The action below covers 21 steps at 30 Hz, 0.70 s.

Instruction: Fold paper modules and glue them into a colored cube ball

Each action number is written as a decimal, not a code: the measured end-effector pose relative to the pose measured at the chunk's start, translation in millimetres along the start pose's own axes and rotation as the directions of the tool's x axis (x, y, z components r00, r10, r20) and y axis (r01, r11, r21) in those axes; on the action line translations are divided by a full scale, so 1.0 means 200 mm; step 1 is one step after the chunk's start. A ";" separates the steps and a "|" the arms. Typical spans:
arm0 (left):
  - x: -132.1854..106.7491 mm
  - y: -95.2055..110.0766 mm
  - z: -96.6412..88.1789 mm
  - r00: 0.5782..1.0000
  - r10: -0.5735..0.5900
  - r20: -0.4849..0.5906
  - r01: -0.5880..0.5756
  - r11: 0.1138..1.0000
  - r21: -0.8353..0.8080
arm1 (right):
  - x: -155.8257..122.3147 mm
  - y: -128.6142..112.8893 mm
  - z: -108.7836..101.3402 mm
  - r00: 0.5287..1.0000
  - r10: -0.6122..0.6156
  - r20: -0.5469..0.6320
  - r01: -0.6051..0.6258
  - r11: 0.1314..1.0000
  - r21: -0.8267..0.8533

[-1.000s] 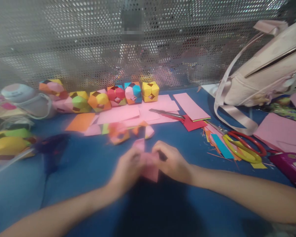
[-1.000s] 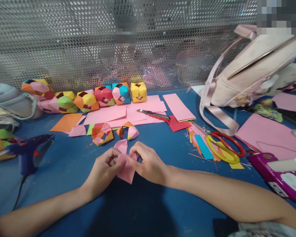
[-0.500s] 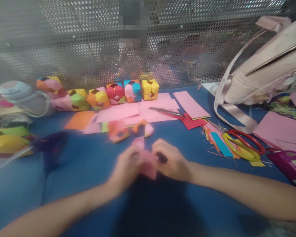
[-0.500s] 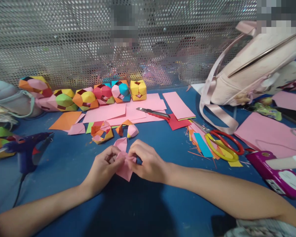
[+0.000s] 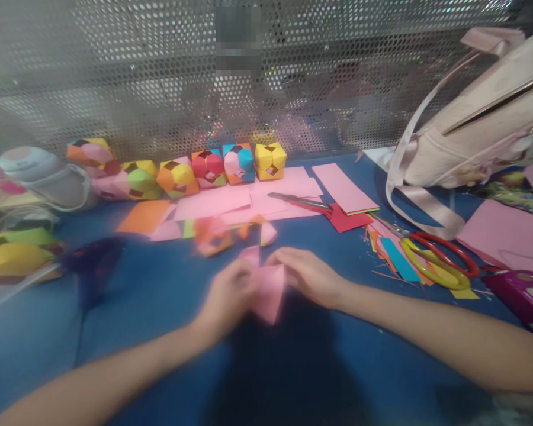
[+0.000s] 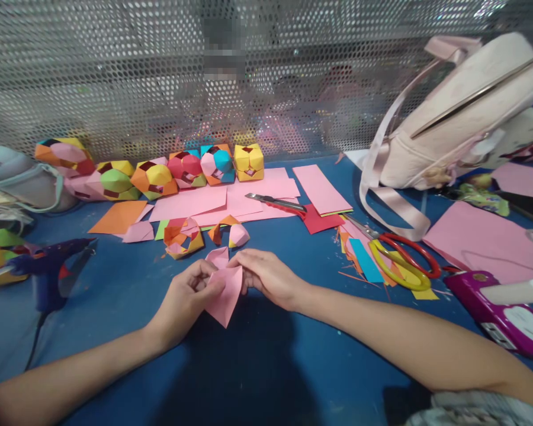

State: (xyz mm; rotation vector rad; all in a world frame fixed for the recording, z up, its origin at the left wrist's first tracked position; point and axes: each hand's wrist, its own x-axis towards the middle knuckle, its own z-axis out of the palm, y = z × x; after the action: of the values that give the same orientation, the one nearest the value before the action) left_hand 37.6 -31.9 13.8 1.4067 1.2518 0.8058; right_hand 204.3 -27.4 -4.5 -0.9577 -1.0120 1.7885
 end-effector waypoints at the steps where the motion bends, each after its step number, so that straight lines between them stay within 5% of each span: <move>1: 0.00 0.00 0.00 1.000 -0.002 0.003 0.002 1.000 0.001 | 0.00 0.00 0.00 1.000 -0.008 -0.002 0.008 0.999 -0.046; 14: 0.00 -0.03 0.00 0.999 -0.015 0.042 0.015 1.000 -0.007 | -0.05 -0.03 0.02 0.984 -0.164 0.063 0.173 0.834 -0.523; 21: -0.01 -0.05 0.00 0.999 -0.028 0.018 0.027 0.999 0.039 | -0.07 -0.02 0.03 0.921 -0.371 0.121 0.338 0.603 -0.722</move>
State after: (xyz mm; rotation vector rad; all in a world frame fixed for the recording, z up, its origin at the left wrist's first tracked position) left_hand 34.9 -33.8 4.7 1.4223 1.2759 0.7513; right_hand 205.1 -40.2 3.4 -1.1416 -1.8264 0.9890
